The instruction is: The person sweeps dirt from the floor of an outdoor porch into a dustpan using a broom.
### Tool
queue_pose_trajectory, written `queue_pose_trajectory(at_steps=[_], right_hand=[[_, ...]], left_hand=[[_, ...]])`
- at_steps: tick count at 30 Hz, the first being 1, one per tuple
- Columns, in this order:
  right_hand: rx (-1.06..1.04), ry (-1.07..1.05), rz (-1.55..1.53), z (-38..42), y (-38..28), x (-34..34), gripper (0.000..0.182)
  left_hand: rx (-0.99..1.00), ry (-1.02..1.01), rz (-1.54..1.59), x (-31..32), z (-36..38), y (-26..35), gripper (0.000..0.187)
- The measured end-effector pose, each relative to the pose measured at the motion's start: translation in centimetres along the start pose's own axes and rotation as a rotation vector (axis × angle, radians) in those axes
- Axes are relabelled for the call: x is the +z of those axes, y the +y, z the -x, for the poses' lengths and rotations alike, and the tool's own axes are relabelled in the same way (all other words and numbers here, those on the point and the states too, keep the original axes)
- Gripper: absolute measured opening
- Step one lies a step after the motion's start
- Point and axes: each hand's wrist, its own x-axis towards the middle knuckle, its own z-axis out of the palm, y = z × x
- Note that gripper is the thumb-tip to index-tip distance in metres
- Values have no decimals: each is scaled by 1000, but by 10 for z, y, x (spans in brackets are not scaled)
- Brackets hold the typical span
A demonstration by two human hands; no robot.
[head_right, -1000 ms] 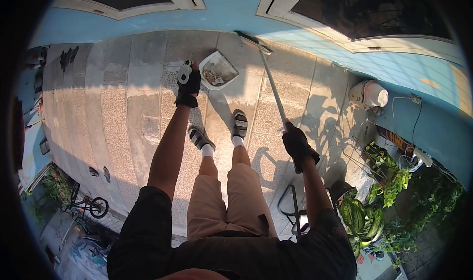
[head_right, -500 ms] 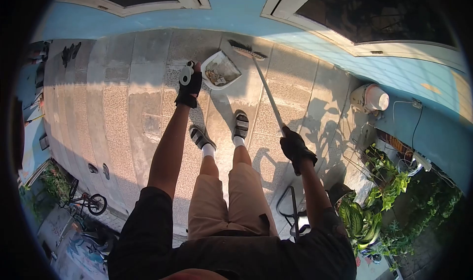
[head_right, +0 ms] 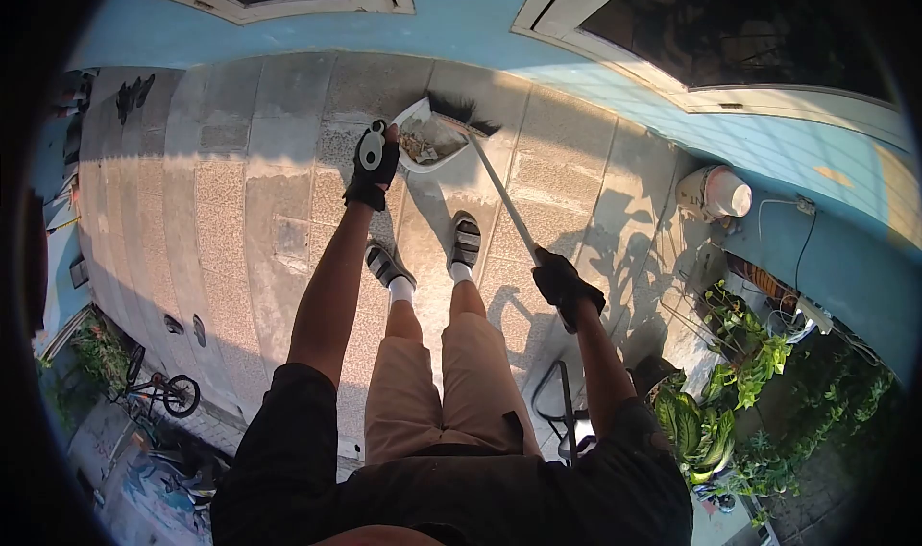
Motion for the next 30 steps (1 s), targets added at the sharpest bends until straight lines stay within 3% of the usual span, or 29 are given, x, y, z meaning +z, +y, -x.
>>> queue_pose_trajectory(at_steps=[5,8,9,13,15,16,19,20,25,27,29,30], right_hand=[[-156,186,8,-29,23,18,54],[-4,130,-201,-44,-9,27,51],[58,1,-258,-30,-33,23,47],[-102,-108,-192,-26,-13,40,44],[-138,-158,-618,18,-3,25,52],[-75,-163,-567,35,-13,15,61],[-112,-74,-671,54,-13,6,63],[-101,-40,-630,44,-13,5,52],[-92,6,-516,-55,-16,22,39],[-161,-101,-328,-53,-17,28,12],[-253,-226,-789,-9,-17,19,24],[-234,-255,-807,0,-8,13,39]], left_hand=[[66,-16,-87,1,4,-1,20],[121,-33,-27,8,8,-3,24],[152,-43,1,10,8,-4,27],[202,-65,-18,11,9,-9,23],[190,-66,-34,10,9,-8,22],[160,-76,-48,9,9,-13,22],[110,-87,-46,6,10,-18,22],[95,-87,-27,5,12,-19,22],[78,-78,51,9,18,-21,23],[147,-55,0,17,16,-40,21],[111,-84,-24,13,21,-33,21],[76,-106,-43,11,23,-27,21]])
